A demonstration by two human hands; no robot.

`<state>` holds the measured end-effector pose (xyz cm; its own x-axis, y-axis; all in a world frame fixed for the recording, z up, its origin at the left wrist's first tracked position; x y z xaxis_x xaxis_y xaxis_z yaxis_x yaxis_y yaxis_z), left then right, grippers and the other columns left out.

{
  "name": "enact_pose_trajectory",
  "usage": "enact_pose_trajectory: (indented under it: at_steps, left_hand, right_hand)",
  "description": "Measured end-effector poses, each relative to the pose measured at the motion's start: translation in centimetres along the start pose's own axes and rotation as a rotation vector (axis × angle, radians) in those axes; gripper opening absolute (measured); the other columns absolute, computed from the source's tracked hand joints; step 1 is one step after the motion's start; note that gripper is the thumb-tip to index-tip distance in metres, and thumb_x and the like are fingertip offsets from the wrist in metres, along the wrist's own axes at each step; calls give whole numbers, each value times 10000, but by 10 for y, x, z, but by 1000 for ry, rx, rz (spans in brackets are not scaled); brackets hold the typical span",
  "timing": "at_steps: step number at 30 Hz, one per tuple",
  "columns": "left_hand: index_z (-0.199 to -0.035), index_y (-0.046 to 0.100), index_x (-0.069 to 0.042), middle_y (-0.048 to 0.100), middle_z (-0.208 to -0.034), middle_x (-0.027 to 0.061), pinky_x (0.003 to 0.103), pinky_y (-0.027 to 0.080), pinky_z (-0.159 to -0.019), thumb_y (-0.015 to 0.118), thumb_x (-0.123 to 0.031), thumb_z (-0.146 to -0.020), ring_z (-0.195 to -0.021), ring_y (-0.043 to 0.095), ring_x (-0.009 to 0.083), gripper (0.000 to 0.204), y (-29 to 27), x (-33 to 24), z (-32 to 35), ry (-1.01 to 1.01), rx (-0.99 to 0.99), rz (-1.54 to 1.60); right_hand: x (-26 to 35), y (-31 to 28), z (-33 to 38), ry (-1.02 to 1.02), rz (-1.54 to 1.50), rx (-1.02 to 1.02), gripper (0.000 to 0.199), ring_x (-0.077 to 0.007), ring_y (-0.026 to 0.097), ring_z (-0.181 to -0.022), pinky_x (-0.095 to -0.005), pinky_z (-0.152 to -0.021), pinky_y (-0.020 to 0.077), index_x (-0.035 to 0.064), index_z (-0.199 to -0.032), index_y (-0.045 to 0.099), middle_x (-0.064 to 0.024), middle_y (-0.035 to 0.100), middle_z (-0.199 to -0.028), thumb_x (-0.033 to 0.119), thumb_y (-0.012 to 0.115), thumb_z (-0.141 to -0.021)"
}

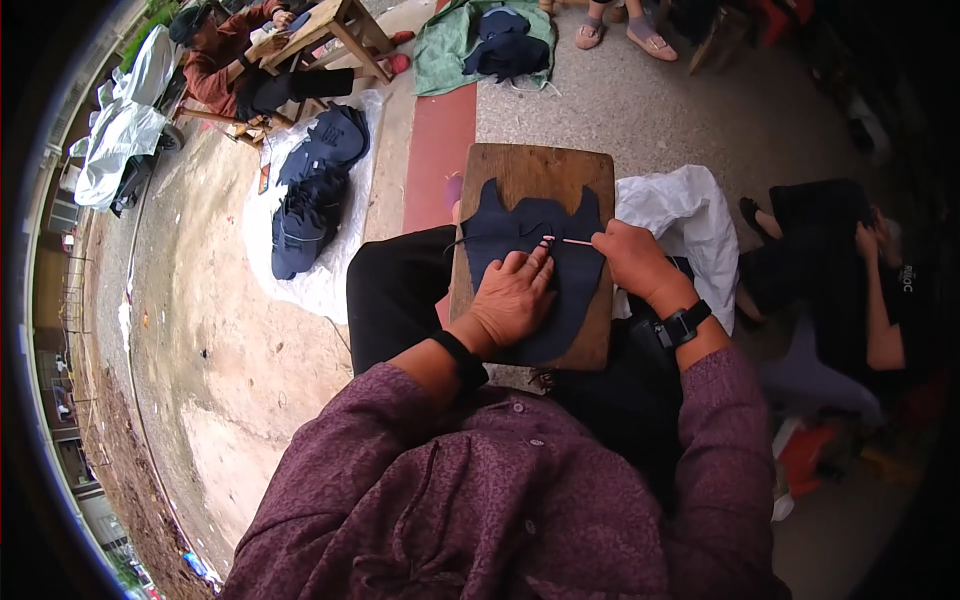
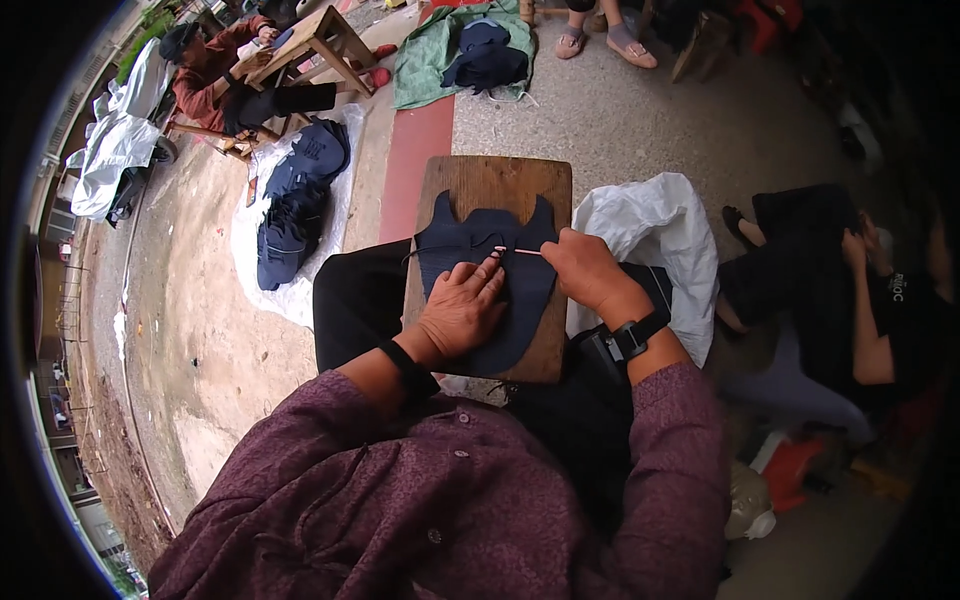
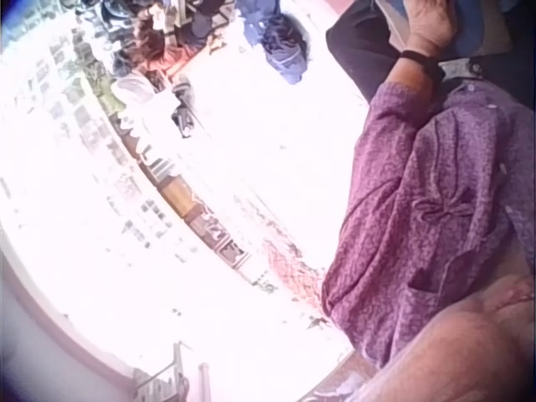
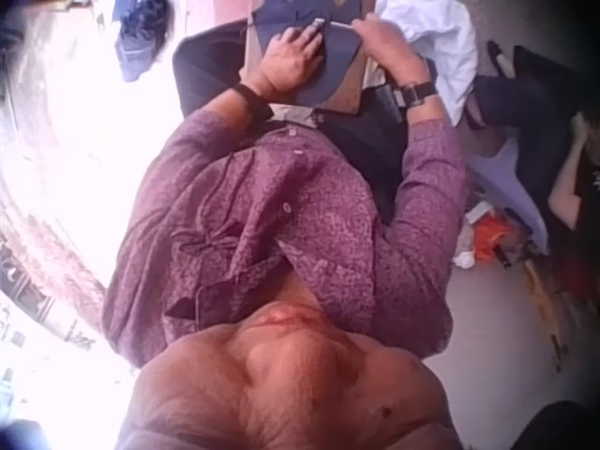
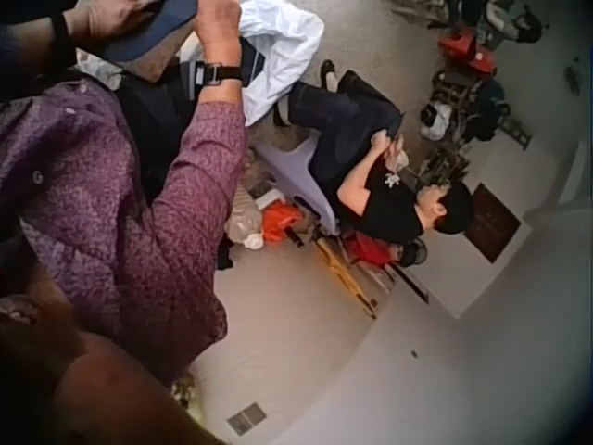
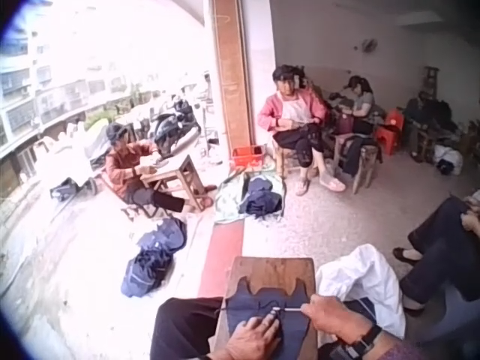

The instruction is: Manually sewing or assembling parts of a shoe upper.

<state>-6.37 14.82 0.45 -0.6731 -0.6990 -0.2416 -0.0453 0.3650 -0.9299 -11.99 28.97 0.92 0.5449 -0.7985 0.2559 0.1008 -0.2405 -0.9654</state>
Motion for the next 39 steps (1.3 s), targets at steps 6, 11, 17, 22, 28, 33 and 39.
enact_pose_trajectory:
  at_steps: [6,11,17,22,28,33,39]
  left_hand:
    - [-1248,562,-15,521,-1328,150,380,412,-786,628,-261,-812,-1033,515,262,504,-2,-1,-2,17,-12,29]
    - [-1286,553,-87,511,-1339,139,386,413,-812,616,-247,-827,-1011,513,271,490,-1,-2,-3,9,24,6]
    - [-1297,551,-112,496,-1359,136,383,404,-804,604,-240,-829,-972,506,267,489,-2,0,-4,-15,47,2]
    - [-1293,553,-113,486,-1370,133,384,402,-797,622,-249,-809,-970,506,265,507,-1,1,-4,-9,50,4]
    - [-1289,557,-119,480,-1386,127,368,402,-792,647,-247,-789,-959,506,250,523,-1,0,-6,-17,66,-1]
    - [-1281,564,-119,483,-1394,113,358,405,-800,661,-245,-778,-949,510,239,528,-1,1,-8,-16,65,-8]
    - [-1275,571,-113,501,-1382,102,361,408,-843,676,-243,-772,-995,518,233,531,3,1,-8,-2,87,48]
  right_hand:
    - [11,10,-11,117,-121,-179,111,-373,584,-795,-448,-679,493,45,-869,526,-159,527,-863,32,615,-804]
    - [7,21,-19,77,-73,-93,116,-372,592,-786,-447,-680,505,32,-845,519,-171,534,-848,20,616,-782]
    - [17,17,-25,49,-35,-28,143,-382,605,-787,-433,-680,520,25,-840,518,-186,551,-850,20,628,-749]
    - [17,19,-28,22,34,0,144,-395,615,-772,-445,-672,523,18,-840,520,-190,579,-819,50,637,-762]
    - [-4,21,-27,84,-257,-56,117,-385,608,-739,-470,-631,483,60,-761,545,-160,598,-698,130,619,-818]
    - [-16,24,-29,67,-317,-15,152,-378,614,-747,-473,-661,486,64,-717,583,-158,612,-720,165,652,-806]
    - [-25,15,-16,-54,-445,50,168,-400,579,-695,-462,-611,441,27,-710,538,-187,562,-670,119,647,-798]
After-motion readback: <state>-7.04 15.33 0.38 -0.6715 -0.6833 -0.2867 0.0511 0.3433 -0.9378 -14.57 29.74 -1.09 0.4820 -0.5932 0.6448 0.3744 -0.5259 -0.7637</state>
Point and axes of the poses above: each hand's wrist, its own z-axis away from the middle knuckle, its own y-axis out of the palm, x = y × z, the point moved 8 cm from there along -z, towards the middle knuckle
